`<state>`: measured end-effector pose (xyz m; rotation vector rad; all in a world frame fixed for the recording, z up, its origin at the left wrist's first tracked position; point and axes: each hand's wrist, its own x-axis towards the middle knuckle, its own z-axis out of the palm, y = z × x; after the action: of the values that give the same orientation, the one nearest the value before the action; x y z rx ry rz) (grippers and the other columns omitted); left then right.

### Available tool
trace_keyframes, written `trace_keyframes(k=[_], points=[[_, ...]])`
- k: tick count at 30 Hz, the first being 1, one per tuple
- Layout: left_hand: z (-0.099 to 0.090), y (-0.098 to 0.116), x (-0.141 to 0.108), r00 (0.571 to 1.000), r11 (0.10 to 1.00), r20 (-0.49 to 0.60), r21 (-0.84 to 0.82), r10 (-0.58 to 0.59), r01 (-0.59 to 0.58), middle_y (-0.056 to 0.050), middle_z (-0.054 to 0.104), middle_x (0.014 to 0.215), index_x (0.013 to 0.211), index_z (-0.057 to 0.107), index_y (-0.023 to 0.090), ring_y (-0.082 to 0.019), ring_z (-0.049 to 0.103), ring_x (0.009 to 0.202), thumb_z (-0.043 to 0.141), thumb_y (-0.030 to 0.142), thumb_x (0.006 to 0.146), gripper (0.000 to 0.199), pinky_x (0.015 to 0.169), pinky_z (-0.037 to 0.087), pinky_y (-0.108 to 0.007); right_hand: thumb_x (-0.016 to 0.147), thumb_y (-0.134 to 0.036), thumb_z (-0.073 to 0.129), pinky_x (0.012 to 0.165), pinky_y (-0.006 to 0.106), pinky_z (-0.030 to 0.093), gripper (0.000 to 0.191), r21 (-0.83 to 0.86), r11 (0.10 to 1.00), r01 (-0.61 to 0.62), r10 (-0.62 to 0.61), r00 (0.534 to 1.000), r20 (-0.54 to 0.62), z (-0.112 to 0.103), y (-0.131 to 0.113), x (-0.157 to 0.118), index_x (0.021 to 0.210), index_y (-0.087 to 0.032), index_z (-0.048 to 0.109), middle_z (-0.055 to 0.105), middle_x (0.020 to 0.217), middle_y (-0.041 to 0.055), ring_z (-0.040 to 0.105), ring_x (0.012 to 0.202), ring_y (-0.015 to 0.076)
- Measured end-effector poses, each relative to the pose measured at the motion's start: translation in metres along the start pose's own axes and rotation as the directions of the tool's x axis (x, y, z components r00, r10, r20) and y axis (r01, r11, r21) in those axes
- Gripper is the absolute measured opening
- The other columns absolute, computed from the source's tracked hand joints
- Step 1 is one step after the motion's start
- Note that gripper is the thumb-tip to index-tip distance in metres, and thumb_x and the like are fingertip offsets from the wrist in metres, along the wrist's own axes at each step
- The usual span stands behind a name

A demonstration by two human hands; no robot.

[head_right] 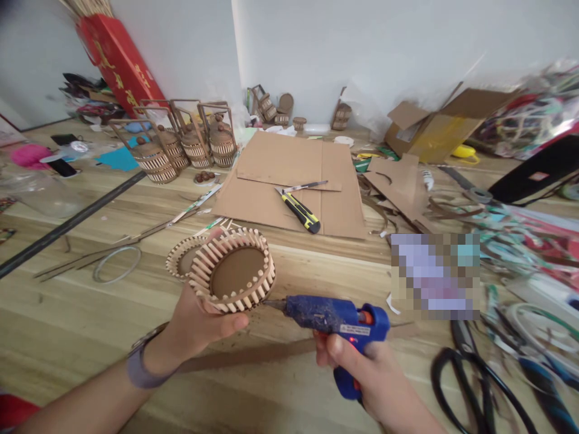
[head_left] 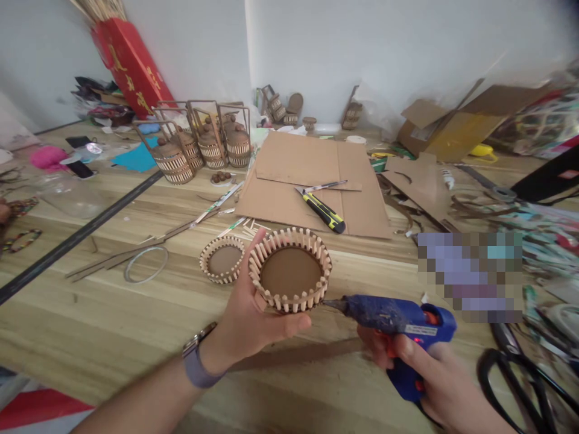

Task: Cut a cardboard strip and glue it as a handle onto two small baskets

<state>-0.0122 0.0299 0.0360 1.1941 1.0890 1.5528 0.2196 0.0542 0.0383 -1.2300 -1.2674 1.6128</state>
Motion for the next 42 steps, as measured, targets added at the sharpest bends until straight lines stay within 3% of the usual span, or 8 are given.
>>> trace_keyframes(k=[14, 18, 24, 29, 35, 42], points=[[-0.004, 0.004, -0.002, 0.988, 0.978, 0.029, 0.141, 0.153, -0.156, -0.017, 0.05, 0.145, 0.157, 0.014, 0.021, -0.033, 0.055, 0.129, 0.089, 0.034, 0.063, 0.12, 0.11, 0.045, -0.048, 0.061, -0.076, 0.072, 0.054, 0.031, 0.042, 0.058, -0.047, 0.997, 0.064, -0.065, 0.998, -0.026, -0.011, 0.014, -0.001, 0.052, -0.02, 0.065, 0.05, 0.054, 0.0028, 0.049, 0.057, 0.0165], [-0.005, 0.004, -0.004, 0.989, 0.975, 0.031, 0.165, 0.148, -0.151, -0.017, 0.05, 0.145, 0.157, 0.013, 0.022, -0.033, 0.055, 0.129, 0.089, 0.033, 0.064, 0.121, 0.11, 0.046, -0.048, 0.067, -0.075, 0.068, 0.051, 0.031, 0.044, 0.057, -0.057, 0.994, 0.092, -0.087, 0.993, 0.085, -0.023, 0.026, 0.003, 0.055, -0.02, 0.067, 0.047, 0.052, 0.0019, 0.041, 0.05, 0.0137], [-0.006, 0.004, -0.006, 0.988, 0.974, 0.044, 0.167, 0.149, -0.154, -0.015, 0.048, 0.147, 0.157, 0.011, 0.024, -0.034, 0.05, 0.134, 0.089, 0.032, 0.063, 0.122, 0.114, 0.04, -0.05, 0.066, -0.075, 0.069, 0.05, 0.03, 0.041, 0.058, -0.045, 0.999, 0.027, -0.023, 0.997, 0.08, -0.028, 0.031, 0.001, 0.057, -0.018, 0.066, 0.044, 0.052, 0.0006, 0.034, 0.048, 0.0116], [-0.007, 0.005, -0.007, 0.987, 0.968, 0.049, 0.192, 0.153, -0.16, -0.011, 0.047, 0.149, 0.157, 0.012, 0.03, -0.034, 0.049, 0.135, 0.09, 0.026, 0.061, 0.124, 0.116, 0.039, -0.052, 0.054, -0.079, 0.074, 0.05, 0.027, 0.034, 0.063, -0.038, 0.998, -0.039, 0.036, 0.997, -0.072, -0.016, 0.021, -0.004, 0.051, -0.018, 0.06, 0.042, 0.051, 0.0001, 0.035, 0.051, 0.0112], [-0.007, 0.006, -0.008, 0.99, 0.969, 0.033, 0.202, 0.138, -0.141, -0.01, 0.047, 0.15, 0.157, 0.013, 0.031, -0.036, 0.048, 0.135, 0.091, 0.028, 0.057, 0.127, 0.117, 0.037, -0.053, 0.055, -0.081, 0.072, 0.048, 0.027, 0.03, 0.064, -0.074, 0.996, -0.054, 0.048, 0.995, -0.087, -0.019, 0.024, -0.006, 0.059, -0.018, 0.065, 0.044, 0.052, 0.0007, 0.035, 0.051, 0.0119], [-0.006, 0.008, -0.007, 0.992, 0.977, 0.037, 0.171, 0.12, -0.125, -0.009, 0.044, 0.151, 0.157, 0.011, 0.035, -0.036, 0.047, 0.136, 0.09, 0.027, 0.059, 0.127, 0.118, 0.035, -0.054, 0.055, -0.081, 0.071, 0.051, 0.03, 0.038, 0.064, -0.127, 0.991, -0.039, 0.026, 0.995, -0.099, -0.026, 0.028, -0.007, 0.064, -0.018, 0.07, 0.046, 0.054, 0.0023, 0.042, 0.054, 0.0157]])
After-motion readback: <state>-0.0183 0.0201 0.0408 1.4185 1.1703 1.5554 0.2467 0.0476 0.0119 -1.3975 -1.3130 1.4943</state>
